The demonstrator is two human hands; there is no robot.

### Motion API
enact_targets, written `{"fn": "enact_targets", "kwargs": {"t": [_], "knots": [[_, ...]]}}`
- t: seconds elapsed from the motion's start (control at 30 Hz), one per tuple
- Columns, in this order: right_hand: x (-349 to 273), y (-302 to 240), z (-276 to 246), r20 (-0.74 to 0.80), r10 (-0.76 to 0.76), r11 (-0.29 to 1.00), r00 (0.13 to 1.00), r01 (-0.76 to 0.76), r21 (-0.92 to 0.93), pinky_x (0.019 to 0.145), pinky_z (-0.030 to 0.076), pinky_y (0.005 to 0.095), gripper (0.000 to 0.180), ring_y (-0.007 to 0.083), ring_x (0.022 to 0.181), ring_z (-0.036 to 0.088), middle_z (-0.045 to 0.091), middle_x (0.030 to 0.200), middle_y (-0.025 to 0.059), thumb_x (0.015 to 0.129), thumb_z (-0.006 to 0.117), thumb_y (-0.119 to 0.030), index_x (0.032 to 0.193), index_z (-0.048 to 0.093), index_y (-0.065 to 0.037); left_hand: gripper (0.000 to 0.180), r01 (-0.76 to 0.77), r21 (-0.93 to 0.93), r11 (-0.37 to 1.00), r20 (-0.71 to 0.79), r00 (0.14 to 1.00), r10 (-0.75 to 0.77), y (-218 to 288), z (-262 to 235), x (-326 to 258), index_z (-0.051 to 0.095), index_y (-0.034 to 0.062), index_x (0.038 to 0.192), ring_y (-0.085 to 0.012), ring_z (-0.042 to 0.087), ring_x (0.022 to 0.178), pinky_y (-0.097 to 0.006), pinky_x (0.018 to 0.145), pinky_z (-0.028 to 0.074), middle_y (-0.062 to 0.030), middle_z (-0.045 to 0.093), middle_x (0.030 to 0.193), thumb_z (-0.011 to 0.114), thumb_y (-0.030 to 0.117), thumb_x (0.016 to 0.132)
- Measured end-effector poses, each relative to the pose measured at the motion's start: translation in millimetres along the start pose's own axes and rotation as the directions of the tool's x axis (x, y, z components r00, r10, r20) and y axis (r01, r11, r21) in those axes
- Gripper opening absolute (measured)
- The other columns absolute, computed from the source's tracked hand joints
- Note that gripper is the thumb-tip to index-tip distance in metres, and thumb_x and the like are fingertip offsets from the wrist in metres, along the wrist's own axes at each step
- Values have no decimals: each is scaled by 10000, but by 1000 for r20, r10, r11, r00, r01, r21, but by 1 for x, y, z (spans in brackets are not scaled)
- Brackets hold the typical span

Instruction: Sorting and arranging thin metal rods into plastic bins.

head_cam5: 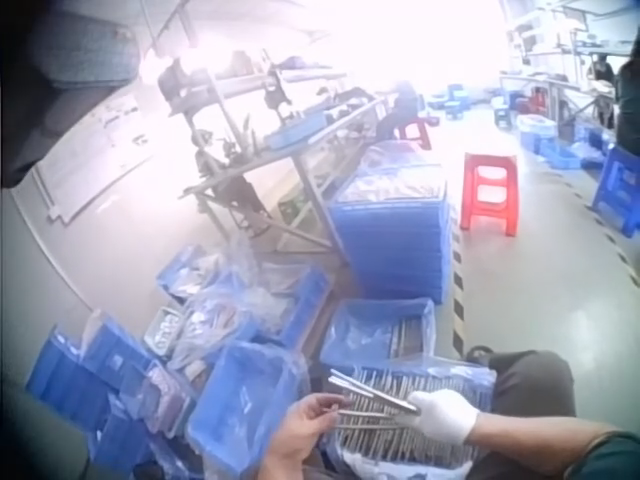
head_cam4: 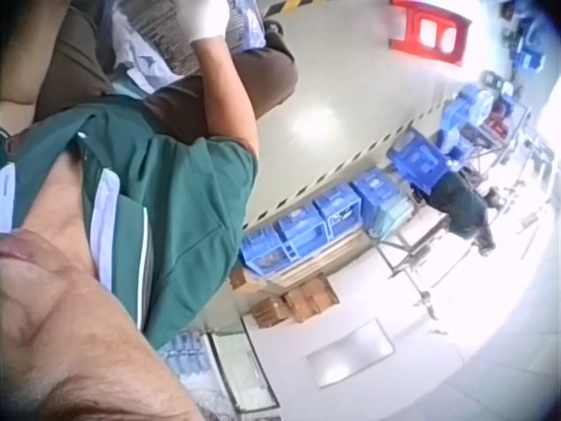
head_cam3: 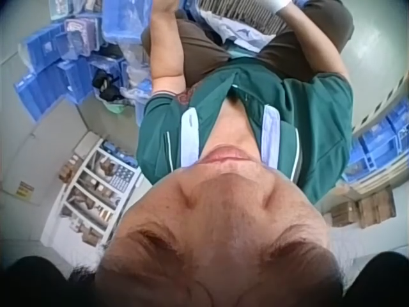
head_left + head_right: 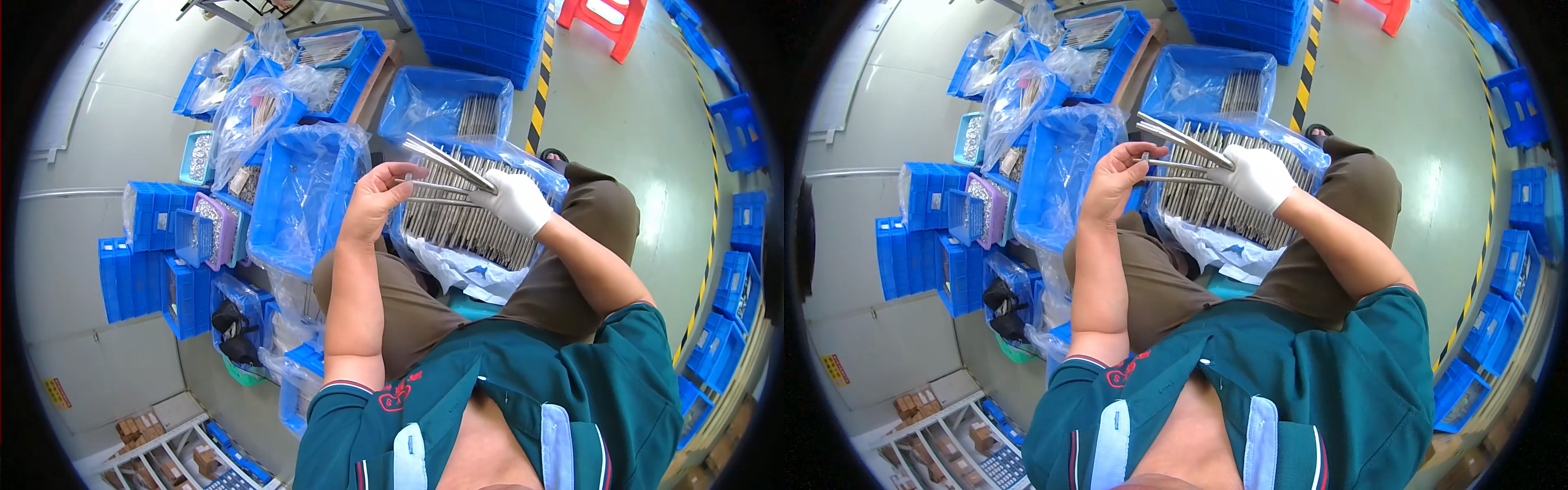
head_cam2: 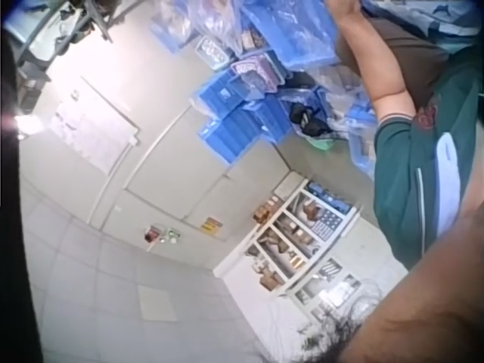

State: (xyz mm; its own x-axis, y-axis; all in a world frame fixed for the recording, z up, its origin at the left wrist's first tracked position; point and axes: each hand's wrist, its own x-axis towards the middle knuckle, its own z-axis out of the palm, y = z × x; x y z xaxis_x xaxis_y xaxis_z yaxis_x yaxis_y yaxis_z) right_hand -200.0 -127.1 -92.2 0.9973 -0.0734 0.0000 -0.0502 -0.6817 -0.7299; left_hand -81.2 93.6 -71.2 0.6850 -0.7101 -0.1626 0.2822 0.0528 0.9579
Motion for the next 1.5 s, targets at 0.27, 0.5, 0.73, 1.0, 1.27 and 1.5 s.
{"fn": "enact_targets", "kwargs": {"t": [0.27, 0.5, 0.73, 1.0, 1.27, 1.5], "knots": [[3, 14, -6, -39, 31, 989, 999, -25, 148, 597, 448, 340, 256, 217, 611, 579, 585, 690, 116, 854, 607, -267, 906, 607, -16, 288, -142, 207, 968, -479, 848, 227, 6, -41, -6, 609, 2, 1004, -147, 611, 854, -282, 822, 445, -104, 667, 874, 600, 268, 895], [-10, -3, -3, 566, 187, 525, 803, -569, 633, 480, 360, 220, 257, 64, 530, 447, 495, 632, -23, 889, 598, -304, 830, 607, -55, 310, -45, -27, 999, -249, 968, 36, 7, -19, -3, 618, 23, 1020, -128, 609, 851, -257, 767, 455, -80, 662, 937, 587, 307, 901], [-11, -19, -11, 565, 158, 491, 810, -561, 667, 473, 348, 215, 221, 65, 519, 434, 491, 636, -21, 884, 615, -278, 863, 615, -58, 347, 5, 9, 1000, -212, 977, -3, 4, -19, -4, 631, 22, 1018, -121, 618, 840, -246, 755, 455, -68, 666, 912, 585, 343, 896], [-11, -14, -9, 550, 139, 497, 824, -538, 681, 473, 343, 214, 222, 61, 524, 435, 492, 636, -24, 880, 619, -280, 866, 620, -59, 392, 55, -22, 998, -166, 984, -58, 2, -22, -5, 630, 7, 1023, -145, 640, 810, -258, 751, 467, -74, 667, 903, 594, 371, 883], [-11, -2, -4, 585, 101, 421, 805, -567, 708, 445, 323, 214, 254, 60, 489, 428, 490, 598, -21, 866, 631, -319, 827, 613, -68, 319, -52, -59, 997, -37, 998, 50, 5, -21, -4, 583, -11, 1083, -230, 626, 946, -327, 845, 479, -130, 650, 1001, 624, 225, 871], [-10, -11, -10, 608, 53, 521, 792, -542, 660, 428, 301, 210, 294, 59, 460, 409, 464, 550, -17, 867, 621, -358, 807, 594, -72, 293, 6, -98, 995, 57, 998, 0, 8, -13, -10, 581, -29, 1073, -169, 610, 920, -285, 860, 461, -120, 653, 992, 640, 159, 856]]}}
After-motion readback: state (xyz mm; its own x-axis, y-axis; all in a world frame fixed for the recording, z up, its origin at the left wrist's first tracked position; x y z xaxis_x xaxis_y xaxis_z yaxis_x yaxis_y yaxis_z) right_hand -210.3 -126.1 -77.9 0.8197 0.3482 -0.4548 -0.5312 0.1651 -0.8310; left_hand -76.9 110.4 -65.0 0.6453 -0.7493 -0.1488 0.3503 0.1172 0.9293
